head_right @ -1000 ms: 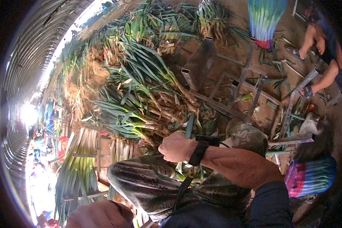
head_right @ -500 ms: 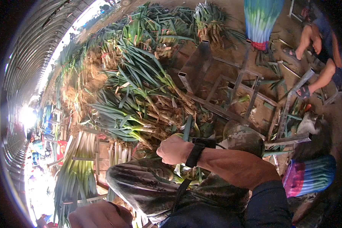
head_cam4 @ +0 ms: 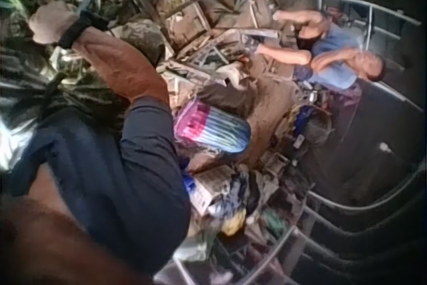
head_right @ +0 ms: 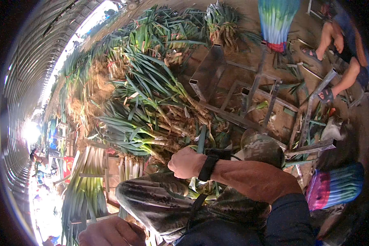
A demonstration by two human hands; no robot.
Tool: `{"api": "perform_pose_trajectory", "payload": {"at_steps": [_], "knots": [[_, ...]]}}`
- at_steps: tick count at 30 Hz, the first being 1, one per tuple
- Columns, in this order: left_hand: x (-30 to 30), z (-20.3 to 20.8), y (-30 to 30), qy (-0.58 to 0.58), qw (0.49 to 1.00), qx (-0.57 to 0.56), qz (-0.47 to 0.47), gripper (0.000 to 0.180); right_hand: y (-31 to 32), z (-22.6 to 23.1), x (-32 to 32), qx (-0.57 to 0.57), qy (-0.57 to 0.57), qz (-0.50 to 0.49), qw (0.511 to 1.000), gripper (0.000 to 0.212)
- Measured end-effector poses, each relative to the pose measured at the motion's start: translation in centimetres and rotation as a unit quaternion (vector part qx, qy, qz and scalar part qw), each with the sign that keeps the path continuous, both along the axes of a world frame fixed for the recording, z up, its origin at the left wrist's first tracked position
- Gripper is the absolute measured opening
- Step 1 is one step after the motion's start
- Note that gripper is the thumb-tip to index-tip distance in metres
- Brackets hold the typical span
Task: The person cleans leeks by hand, peeling away the outer layers and pulling off the roots before placing them onto a metal frame. They repeat this process for several leeks, picking them up from a pile and stripping them of debris.
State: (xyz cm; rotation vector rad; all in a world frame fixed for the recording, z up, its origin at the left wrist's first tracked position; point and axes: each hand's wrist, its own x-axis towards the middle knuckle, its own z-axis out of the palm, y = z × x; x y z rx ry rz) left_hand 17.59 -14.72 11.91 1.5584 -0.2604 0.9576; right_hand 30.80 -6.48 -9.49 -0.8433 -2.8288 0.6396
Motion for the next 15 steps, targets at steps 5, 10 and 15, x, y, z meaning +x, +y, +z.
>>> {"api": "perform_pose_trajectory", "payload": {"at_steps": [5, 10, 15], "knots": [[-0.4, 0.7, -0.3, 0.02, 0.999, 0.03, 0.026, 0.02, -0.1, 0.6, 0.0, 0.005, 0.003, 0.002, 1.0, 0.021], [-0.7, 1.0, -0.3, 0.072, 0.997, 0.035, 0.017, 0.018, 0.0, 0.6, 0.0, 0.005, -0.023, 0.001, 1.0, 0.021], [0.8, 0.2, -1.2, -0.054, 0.995, 0.01, 0.084, 0.017, -0.3, 0.4, 0.2, 0.017, 0.01, -0.013, 1.0, 0.02]]}}
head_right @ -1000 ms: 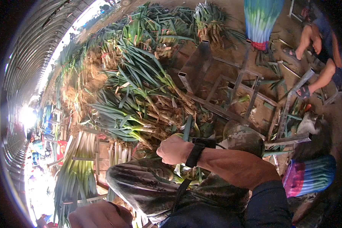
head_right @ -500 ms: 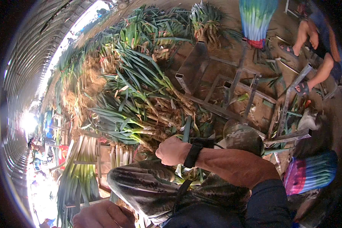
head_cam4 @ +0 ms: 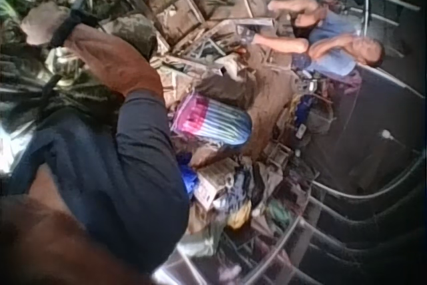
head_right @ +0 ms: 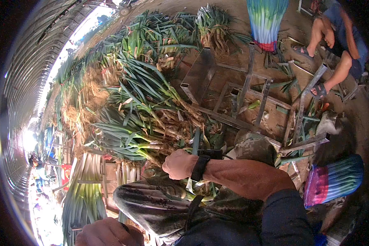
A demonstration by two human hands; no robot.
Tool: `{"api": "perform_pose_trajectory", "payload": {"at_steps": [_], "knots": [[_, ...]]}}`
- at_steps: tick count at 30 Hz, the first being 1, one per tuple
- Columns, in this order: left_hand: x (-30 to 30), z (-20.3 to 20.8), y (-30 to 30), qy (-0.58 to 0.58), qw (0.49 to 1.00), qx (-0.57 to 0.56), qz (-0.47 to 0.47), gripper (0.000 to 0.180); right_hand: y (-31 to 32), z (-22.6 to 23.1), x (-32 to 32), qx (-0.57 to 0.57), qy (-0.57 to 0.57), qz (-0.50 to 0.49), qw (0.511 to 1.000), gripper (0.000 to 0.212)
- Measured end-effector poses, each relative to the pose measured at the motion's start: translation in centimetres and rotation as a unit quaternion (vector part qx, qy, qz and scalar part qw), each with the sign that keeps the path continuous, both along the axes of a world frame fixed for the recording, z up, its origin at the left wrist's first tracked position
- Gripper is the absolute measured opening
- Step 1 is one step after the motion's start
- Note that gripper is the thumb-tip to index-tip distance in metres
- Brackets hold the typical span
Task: The person cleans leeks by hand, peeling away the outer layers and pulling off the roots before placing them onto a metal frame. They repeat this process for several leeks, picking them up from a pile and stripping them of debris.
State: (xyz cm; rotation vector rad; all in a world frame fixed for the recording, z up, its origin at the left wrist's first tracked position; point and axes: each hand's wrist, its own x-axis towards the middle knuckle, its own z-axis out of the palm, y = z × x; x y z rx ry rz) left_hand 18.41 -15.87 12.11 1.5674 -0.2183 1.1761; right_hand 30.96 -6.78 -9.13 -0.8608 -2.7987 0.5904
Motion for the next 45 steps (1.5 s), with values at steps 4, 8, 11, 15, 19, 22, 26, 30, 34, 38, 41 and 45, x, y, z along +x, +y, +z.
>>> {"api": "perform_pose_trajectory", "payload": {"at_steps": [4, 8, 11, 15, 19, 22, 26, 30, 34, 38, 41, 45], "knots": [[-0.7, 0.5, 1.2, 0.082, 0.99, 0.015, -0.115, 0.019, 0.1, -0.1, -0.2, -0.012, -0.016, -0.007, 1.0, 0.02], [-1.3, 0.6, 1.5, 0.123, 0.985, 0.053, -0.108, 0.021, 0.1, -0.6, -0.2, -0.027, 0.012, -0.006, 1.0, 0.02], [-2.5, 0.2, 2.0, 0.184, 0.979, 0.052, -0.067, 0.027, 0.1, -0.8, -0.3, -0.036, 0.013, -0.009, 0.999, 0.019], [-4.7, -3.3, 3.9, 0.164, 0.981, 0.0, 0.105, 0.038, 0.2, -0.5, -1.2, -0.038, 0.014, -0.003, 0.999, 0.019], [-7.2, -4.8, 7.2, 0.284, 0.918, -0.136, 0.24, 0.04, 0.4, -1.1, 0.0, -0.04, -0.011, -0.013, 0.999, 0.019], [-10.0, -6.4, 9.5, 0.326, 0.872, -0.217, 0.294, 0.031, 0.5, -1.1, -0.4, -0.044, 0.0, -0.005, 0.999, 0.019], [-14.3, -10.5, 13.6, 0.378, 0.794, -0.237, 0.413, 0.029, 0.5, -1.6, -0.7, -0.05, 0.021, 0.0, 0.999, 0.019], [-17.5, -15.2, 15.8, 0.331, 0.752, -0.305, 0.481, 0.03, 0.6, -2.6, -0.7, -0.032, 0.051, 0.006, 0.998, 0.02], [-22.0, -21.1, 16.4, 0.366, 0.688, -0.412, 0.471, 0.026, 0.2, -1.7, -0.5, -0.028, 0.055, 0.002, 0.998, 0.02], [-22.7, -22.3, 16.6, 0.406, 0.677, -0.439, 0.43, 0.025, 0.0, -0.9, 0.0, -0.048, 0.038, -0.001, 0.998, 0.022], [-22.5, -22.0, 16.5, 0.401, 0.681, -0.433, 0.434, 0.026, -0.1, -0.9, -0.4, -0.047, 0.024, 0.004, 0.999, 0.023], [-23.0, -22.1, 16.5, 0.398, 0.689, -0.43, 0.427, 0.027, -0.2, -0.8, -0.9, -0.039, 0.026, 0.01, 0.999, 0.024]]}}
